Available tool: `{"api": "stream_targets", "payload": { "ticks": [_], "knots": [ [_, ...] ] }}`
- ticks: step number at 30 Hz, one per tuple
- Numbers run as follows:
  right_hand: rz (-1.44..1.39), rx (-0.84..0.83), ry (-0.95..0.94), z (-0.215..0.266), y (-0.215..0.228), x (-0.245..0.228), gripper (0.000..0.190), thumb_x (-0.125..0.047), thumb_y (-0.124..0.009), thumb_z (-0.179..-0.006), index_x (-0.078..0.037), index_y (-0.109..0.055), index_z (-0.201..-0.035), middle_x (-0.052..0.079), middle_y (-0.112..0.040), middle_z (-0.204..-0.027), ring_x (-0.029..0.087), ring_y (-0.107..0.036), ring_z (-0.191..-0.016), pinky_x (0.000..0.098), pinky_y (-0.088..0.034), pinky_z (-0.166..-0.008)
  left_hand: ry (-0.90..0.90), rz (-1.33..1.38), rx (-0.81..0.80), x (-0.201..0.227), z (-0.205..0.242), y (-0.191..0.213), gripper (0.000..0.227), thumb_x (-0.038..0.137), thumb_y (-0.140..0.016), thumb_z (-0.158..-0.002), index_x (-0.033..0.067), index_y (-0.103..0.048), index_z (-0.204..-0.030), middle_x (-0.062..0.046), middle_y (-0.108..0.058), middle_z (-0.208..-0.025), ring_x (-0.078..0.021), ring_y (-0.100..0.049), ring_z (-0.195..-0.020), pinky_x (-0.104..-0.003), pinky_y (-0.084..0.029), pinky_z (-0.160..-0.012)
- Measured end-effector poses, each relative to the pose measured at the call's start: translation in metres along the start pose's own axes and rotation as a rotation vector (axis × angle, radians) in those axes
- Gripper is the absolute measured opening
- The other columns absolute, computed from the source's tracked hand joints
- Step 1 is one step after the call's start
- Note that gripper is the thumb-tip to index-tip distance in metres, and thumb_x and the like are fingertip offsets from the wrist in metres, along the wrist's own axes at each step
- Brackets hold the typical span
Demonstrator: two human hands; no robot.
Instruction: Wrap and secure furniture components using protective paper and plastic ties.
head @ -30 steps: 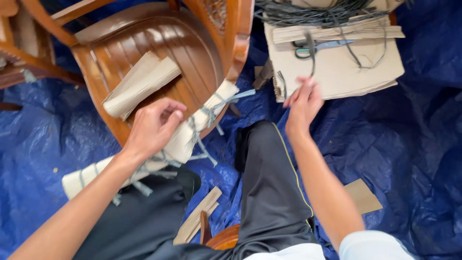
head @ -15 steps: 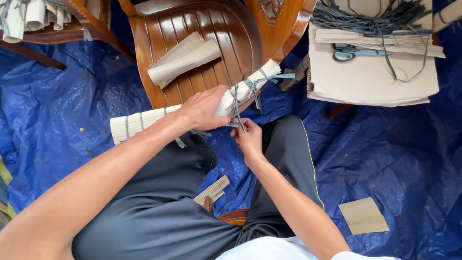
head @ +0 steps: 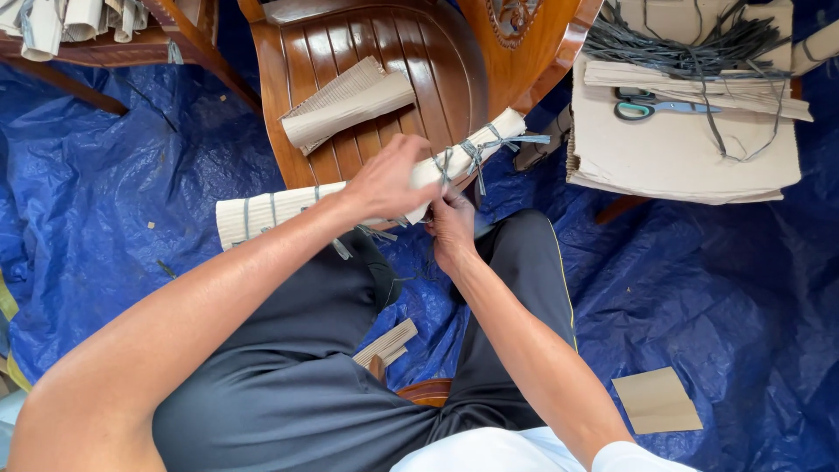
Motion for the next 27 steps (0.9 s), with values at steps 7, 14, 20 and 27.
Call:
{"api": "stream_targets", "payload": {
  "ticks": [7,14,20,27],
  "knots": [
    [-0.085,-0.047,-0.017,-0.011,0.005,0.019,0.024,-0.026,-0.061,-0.103,-0.008,-0.059,-0.086,-0.001,-0.055,-0.068,0.008,-0.046,-0.053,0.0237,-0.032,-0.045,0.056,0.232,-0.056,-0.044,-0.035,-0.012,0.043,0.028,-0.047,-0.098,0.0046,-0.070,-0.125,-0.018,-0.073,-0.119,-0.0306,-0.069,-0.111,-0.042,-0.051,-0.098],
    [-0.084,-0.092,-0.019,-0.002,-0.005,0.004,0.022,-0.023,-0.062,-0.105,-0.007,-0.060,-0.089,-0.002,-0.056,-0.070,0.006,-0.045,-0.055,0.0229,-0.032,-0.046,0.144,0.329,-0.103,-0.042,-0.034,-0.006,0.037,0.021,-0.049,-0.096,0.0063,-0.074,-0.119,-0.016,-0.076,-0.113,-0.0265,-0.072,-0.105,-0.038,-0.053,-0.095],
    [-0.088,0.109,-0.064,-0.017,-0.004,0.020,0.009,-0.014,-0.067,-0.096,-0.005,-0.065,-0.097,0.002,-0.065,-0.076,0.009,-0.051,-0.056,0.0243,-0.033,-0.046,0.101,0.315,-0.157,-0.049,-0.040,-0.006,0.045,0.005,-0.043,-0.088,0.0066,-0.073,-0.122,-0.014,-0.074,-0.118,-0.0236,-0.069,-0.111,-0.036,-0.050,-0.100],
    [-0.160,0.222,-0.065,-0.015,-0.005,0.024,0.021,-0.012,-0.068,-0.091,-0.002,-0.067,-0.110,0.007,-0.073,-0.091,0.013,-0.067,-0.067,0.0270,-0.048,-0.055,0.245,0.498,-0.322,-0.047,-0.033,-0.002,0.042,0.003,-0.051,-0.090,0.0089,-0.073,-0.125,-0.011,-0.076,-0.120,-0.0200,-0.071,-0.110,-0.031,-0.054,-0.097]
  ]
}}
Point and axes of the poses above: each hand's wrist, its own z-axis away from the middle knuckle, its own y-axis out of the back of the hand, x = y × z, the point moved 7 cm from there along -z, towards the middle knuckle
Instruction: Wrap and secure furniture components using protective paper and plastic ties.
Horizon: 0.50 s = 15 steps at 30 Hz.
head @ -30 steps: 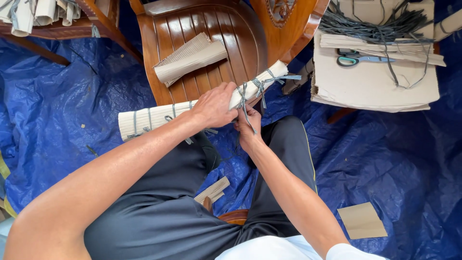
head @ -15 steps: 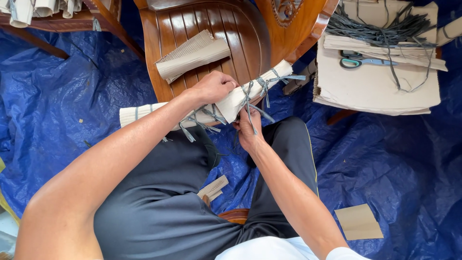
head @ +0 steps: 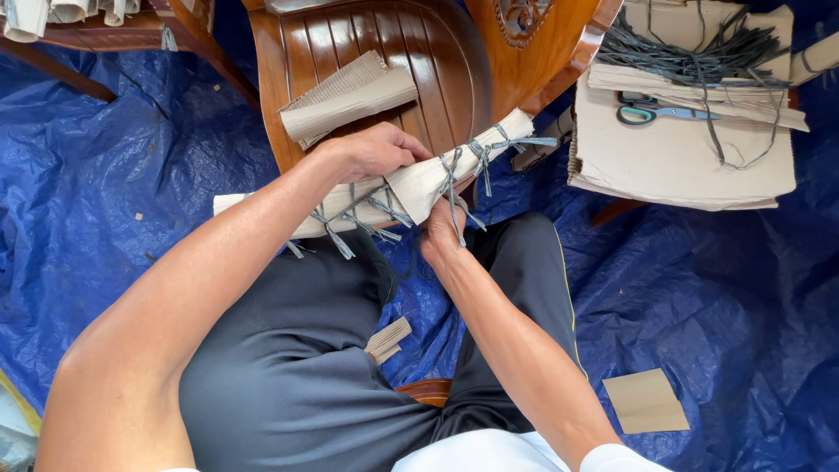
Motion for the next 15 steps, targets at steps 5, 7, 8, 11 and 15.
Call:
{"api": "stream_targets", "payload": {
  "ticks": [5,7,8,11,15],
  "knots": [
    [-0.030,-0.079,-0.014,-0.009,0.010,0.007,0.019,-0.012,-0.068,-0.093,-0.004,-0.066,-0.110,0.005,-0.070,-0.088,0.011,-0.058,-0.063,0.0254,-0.040,-0.052,0.105,0.037,-0.005,-0.004,0.004,0.006,0.031,0.012,-0.065,-0.092,0.0120,-0.075,-0.122,-0.008,-0.077,-0.114,-0.0173,-0.072,-0.101,-0.031,-0.057,-0.088],
    [-0.026,-0.156,-0.013,-0.007,0.007,0.005,0.012,-0.014,-0.066,-0.097,-0.005,-0.063,-0.105,0.002,-0.062,-0.079,0.009,-0.048,-0.056,0.0248,-0.035,-0.048,0.045,-0.026,-0.013,-0.009,-0.005,0.009,0.027,0.014,-0.072,-0.089,0.0099,-0.078,-0.115,-0.007,-0.079,-0.106,-0.0171,-0.072,-0.095,-0.032,-0.058,-0.084],
    [-0.027,-0.155,-0.012,-0.004,0.006,0.002,0.012,-0.014,-0.066,-0.097,-0.005,-0.063,-0.105,0.002,-0.062,-0.079,0.009,-0.048,-0.056,0.0248,-0.035,-0.048,0.045,-0.027,-0.014,-0.010,-0.008,0.008,0.027,0.014,-0.072,-0.089,0.0099,-0.078,-0.115,-0.007,-0.079,-0.106,-0.0171,-0.072,-0.095,-0.032,-0.058,-0.084],
    [-0.010,-0.160,-0.038,0.001,0.002,-0.001,0.008,-0.013,-0.064,-0.097,-0.006,-0.063,-0.102,0.001,-0.063,-0.080,0.009,-0.047,-0.057,0.0239,-0.035,-0.049,-0.067,-0.184,0.017,-0.006,-0.014,0.009,0.025,0.013,-0.078,-0.084,0.0071,-0.079,-0.108,-0.008,-0.079,-0.100,-0.0169,-0.073,-0.092,-0.031,-0.058,-0.084],
    [-0.037,-0.173,-0.044,0.011,0.004,-0.006,0.009,-0.017,-0.064,-0.099,-0.009,-0.062,-0.101,0.000,-0.061,-0.080,0.007,-0.048,-0.059,0.0235,-0.033,-0.049,-0.128,-0.354,0.178,-0.011,-0.013,0.016,0.017,0.016,-0.077,-0.087,0.0050,-0.079,-0.100,-0.009,-0.078,-0.096,-0.0180,-0.073,-0.091,-0.033,-0.057,-0.084]
  ]
}}
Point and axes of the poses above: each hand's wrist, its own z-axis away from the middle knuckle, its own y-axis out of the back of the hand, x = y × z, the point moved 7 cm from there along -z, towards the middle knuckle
